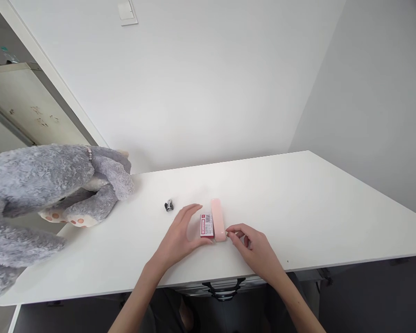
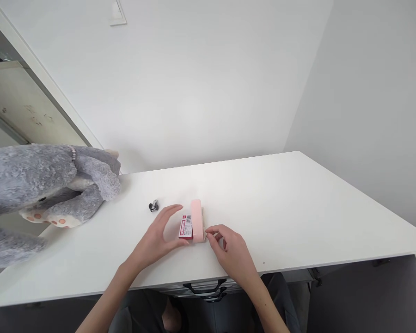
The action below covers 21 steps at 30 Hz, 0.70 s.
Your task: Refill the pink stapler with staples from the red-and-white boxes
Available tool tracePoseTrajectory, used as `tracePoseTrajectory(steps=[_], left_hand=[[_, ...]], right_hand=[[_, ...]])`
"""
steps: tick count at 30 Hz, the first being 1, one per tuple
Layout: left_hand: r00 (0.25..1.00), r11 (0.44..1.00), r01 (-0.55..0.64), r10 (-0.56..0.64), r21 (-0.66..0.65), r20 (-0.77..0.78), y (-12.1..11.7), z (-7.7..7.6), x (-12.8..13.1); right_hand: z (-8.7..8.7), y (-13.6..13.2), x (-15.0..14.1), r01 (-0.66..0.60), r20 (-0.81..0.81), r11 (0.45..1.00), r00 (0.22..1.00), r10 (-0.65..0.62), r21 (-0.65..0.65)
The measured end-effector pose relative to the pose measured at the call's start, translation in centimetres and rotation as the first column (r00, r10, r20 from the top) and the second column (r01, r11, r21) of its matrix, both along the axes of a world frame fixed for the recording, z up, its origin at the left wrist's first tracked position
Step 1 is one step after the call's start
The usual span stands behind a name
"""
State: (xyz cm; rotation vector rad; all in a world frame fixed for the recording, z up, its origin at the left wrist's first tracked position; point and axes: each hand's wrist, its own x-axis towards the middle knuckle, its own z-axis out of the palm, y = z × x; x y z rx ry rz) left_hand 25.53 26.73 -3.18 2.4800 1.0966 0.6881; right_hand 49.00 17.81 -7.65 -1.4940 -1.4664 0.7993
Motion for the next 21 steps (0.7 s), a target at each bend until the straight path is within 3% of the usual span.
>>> tracePoseTrajectory(steps=[2, 5, 9, 12, 15, 21], left_hand=[[0.992, 0.99, -0.119, 0.115, 0.077, 0.053, 0.6, -0.5, -1.1], [0.949, 0.927, -0.314, 0.309, 0.206, 0.056, 2.1, -1.2, -2.7], [0.908, 0.908, -0.362, 0.394, 0.209, -0.141, 3.9, -2.4, -4.5], [0.914, 0.936, -0.325, 0.348, 0.138, -0.207, 4.1, -3.2, -4.9], [0.956, 0.974, -0.215, 0.225, 0.074, -0.187, 3.6, -3.4, -4.2], [0.991, 0.989, -0.071, 0.056, -0.127, -0.122, 2.5, -2.1, -1.0]], right_hand=[[0.0, 0.0, 0.0, 0.0, 0.0, 1.0, 1.0, 0.0, -0.006], [0.1, -0.1, -0.1, 0.002, 0.003, 1.0, 1.0, -0.002, -0.017], [0.0, -0.1, -0.1, 0.001, -0.009, 1.0, 1.0, -0.002, -0.031], [0.0, -0.1, -0.1, -0.002, -0.014, 0.999, 1.0, 0.001, -0.041], [0.1, -0.1, -0.1, -0.004, -0.011, 0.999, 1.0, 0.004, -0.047], [0.1, -0.1, -0.1, 0.003, -0.008, 0.999, 1.0, -0.003, -0.043]])
